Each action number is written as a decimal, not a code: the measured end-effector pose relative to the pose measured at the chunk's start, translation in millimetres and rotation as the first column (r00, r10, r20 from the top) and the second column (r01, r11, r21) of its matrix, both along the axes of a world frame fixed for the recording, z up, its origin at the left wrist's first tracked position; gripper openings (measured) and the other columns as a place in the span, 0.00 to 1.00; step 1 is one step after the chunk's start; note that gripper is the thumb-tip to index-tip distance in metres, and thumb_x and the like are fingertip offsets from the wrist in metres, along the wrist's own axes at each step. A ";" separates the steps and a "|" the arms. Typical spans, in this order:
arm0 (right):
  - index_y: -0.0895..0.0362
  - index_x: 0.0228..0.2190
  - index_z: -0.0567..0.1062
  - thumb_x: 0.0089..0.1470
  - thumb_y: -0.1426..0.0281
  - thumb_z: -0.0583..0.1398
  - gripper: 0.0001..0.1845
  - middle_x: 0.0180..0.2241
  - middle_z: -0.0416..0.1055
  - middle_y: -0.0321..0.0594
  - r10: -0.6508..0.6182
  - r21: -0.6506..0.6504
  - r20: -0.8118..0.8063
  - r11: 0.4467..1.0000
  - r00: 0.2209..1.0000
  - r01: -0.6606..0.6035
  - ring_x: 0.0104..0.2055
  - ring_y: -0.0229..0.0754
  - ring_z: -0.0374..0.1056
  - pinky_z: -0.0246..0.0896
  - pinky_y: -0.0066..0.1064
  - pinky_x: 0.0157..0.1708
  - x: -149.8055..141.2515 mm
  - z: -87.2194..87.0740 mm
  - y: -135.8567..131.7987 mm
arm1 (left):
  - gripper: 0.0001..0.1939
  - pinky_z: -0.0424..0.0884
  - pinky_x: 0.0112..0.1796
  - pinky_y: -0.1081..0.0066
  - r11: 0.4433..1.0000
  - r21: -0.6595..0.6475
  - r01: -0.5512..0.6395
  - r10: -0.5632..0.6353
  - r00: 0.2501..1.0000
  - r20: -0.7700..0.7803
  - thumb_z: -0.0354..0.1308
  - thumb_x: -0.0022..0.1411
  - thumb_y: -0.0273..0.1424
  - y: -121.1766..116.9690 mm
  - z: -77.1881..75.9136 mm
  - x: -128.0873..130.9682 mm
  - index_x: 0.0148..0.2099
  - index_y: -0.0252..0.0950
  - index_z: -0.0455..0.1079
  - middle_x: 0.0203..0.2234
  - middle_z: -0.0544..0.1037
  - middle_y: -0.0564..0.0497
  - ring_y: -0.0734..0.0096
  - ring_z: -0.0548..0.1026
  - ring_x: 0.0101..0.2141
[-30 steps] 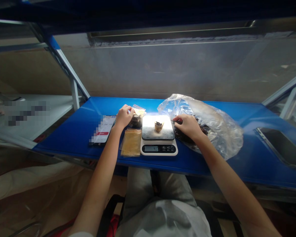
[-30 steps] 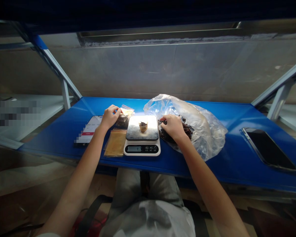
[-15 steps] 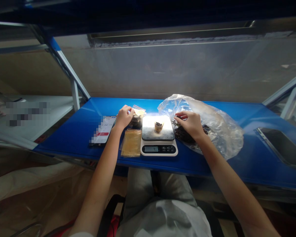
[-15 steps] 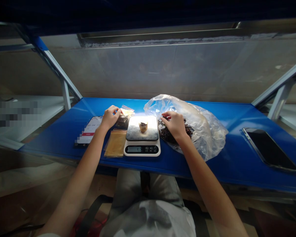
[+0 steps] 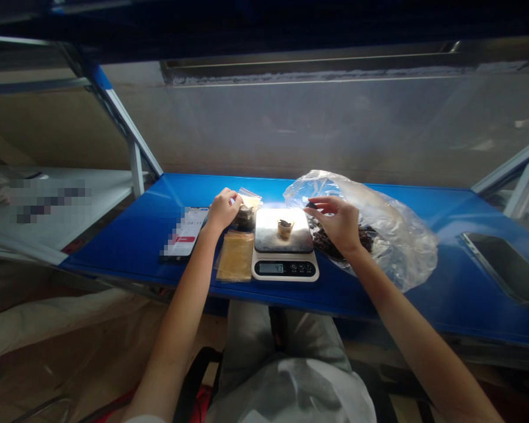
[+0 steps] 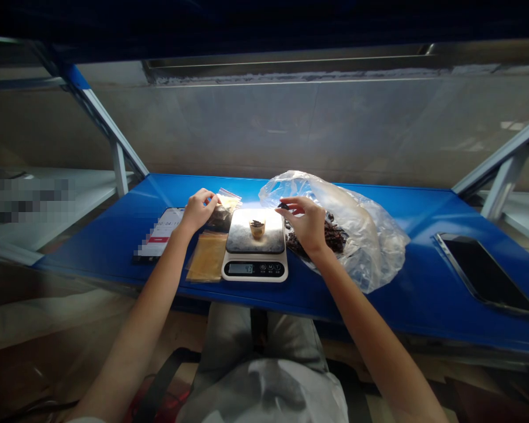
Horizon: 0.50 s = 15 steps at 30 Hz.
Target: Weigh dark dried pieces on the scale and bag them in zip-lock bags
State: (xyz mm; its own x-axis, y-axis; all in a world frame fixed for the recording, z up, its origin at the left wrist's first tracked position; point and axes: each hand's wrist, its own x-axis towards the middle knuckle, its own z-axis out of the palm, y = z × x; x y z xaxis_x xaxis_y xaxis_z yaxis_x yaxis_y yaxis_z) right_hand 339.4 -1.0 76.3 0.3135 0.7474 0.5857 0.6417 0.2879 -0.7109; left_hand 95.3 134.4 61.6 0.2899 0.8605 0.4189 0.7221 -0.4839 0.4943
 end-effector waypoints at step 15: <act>0.53 0.29 0.80 0.49 0.66 0.66 0.04 0.33 0.79 0.37 0.221 0.033 0.050 0.974 0.974 -0.223 0.30 0.40 0.73 0.71 0.34 0.33 -30.6 0.0 -1.7 | 0.14 0.64 0.36 0.69 1.000 -0.003 -0.002 0.002 1.000 -0.026 0.47 0.62 0.34 0.3 0.3 0.5 0.28 0.37 0.71 0.33 0.73 0.48 0.69 0.70 0.32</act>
State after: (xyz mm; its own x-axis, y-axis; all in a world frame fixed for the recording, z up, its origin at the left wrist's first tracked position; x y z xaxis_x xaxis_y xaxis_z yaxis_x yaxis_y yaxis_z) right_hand 308.8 -2.7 76.3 0.1148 0.7724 0.6246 0.5902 0.4527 -0.6683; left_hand 95.8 134.6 61.9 0.2988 0.8623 0.4088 0.7357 -0.4810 0.4768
